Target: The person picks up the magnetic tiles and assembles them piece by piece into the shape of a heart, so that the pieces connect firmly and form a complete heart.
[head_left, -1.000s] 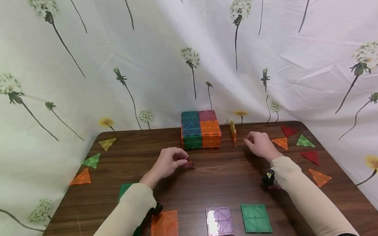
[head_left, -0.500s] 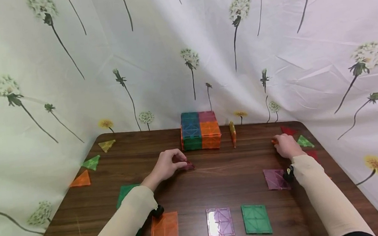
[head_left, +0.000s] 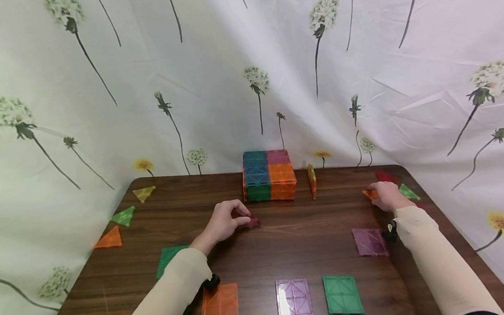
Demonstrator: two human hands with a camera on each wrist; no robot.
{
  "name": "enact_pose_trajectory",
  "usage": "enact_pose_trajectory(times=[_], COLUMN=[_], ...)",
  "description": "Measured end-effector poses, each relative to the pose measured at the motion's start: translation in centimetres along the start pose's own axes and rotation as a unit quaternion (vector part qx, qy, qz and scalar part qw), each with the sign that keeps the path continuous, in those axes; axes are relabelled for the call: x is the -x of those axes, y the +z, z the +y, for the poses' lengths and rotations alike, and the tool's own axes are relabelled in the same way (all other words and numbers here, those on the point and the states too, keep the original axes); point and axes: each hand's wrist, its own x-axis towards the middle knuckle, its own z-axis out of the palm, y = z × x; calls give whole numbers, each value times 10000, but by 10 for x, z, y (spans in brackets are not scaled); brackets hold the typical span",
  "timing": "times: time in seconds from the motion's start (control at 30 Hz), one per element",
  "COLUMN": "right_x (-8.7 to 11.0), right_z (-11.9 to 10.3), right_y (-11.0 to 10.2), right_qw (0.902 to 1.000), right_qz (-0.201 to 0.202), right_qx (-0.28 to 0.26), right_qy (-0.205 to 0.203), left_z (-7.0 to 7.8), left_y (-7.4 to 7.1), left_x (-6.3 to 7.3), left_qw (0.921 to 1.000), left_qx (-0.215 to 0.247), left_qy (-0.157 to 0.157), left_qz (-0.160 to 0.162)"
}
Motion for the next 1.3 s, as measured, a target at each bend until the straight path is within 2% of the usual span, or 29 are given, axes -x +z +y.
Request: enact_pose_trajectory(times=[0.1, 0.23, 0.3, 0.4, 0.53, 0.7, 0.83, 1.07, 1.3], right_x=[2, 3, 3, 4, 4, 4, 1, -6, -21], right_z=[0, -2, -3, -6, -17, -48, -78, -131, -178], right_y=[-2, -4, -4, -3, -8, -17, -20, -16, 1], right_qw=[9999, 9990, 9985, 9979, 9917, 9781, 9696, 9606, 9522], right_qz=[-7, -108, -72, 238, 628, 767, 829, 348, 264], right_qx=[-100, -294, -455, -599, -1020, -1871, -2106, -2222, -1701], right_qy=[42, 318, 299, -64, -474, -503, -926, -1631, -2524], left_z=[1, 2, 2, 2, 0, 0, 1, 5, 7], left_y=[-1, -1, -1, 0, 1, 2, 2, 3, 6], left_x=[0, -1, -1, -1, -1, -1, 0, -2, -2], left_qw=[10000, 9999, 9999, 9999, 9999, 9999, 9999, 10000, 9999], left_qx=[8, 5, -9, 1, -25, -70, -73, -71, -95], left_qy=[-42, -107, -121, -126, -102, -81, -123, 3, 103], left_qz=[-8, -6, 11, 29, 30, 45, 27, -60, -96])
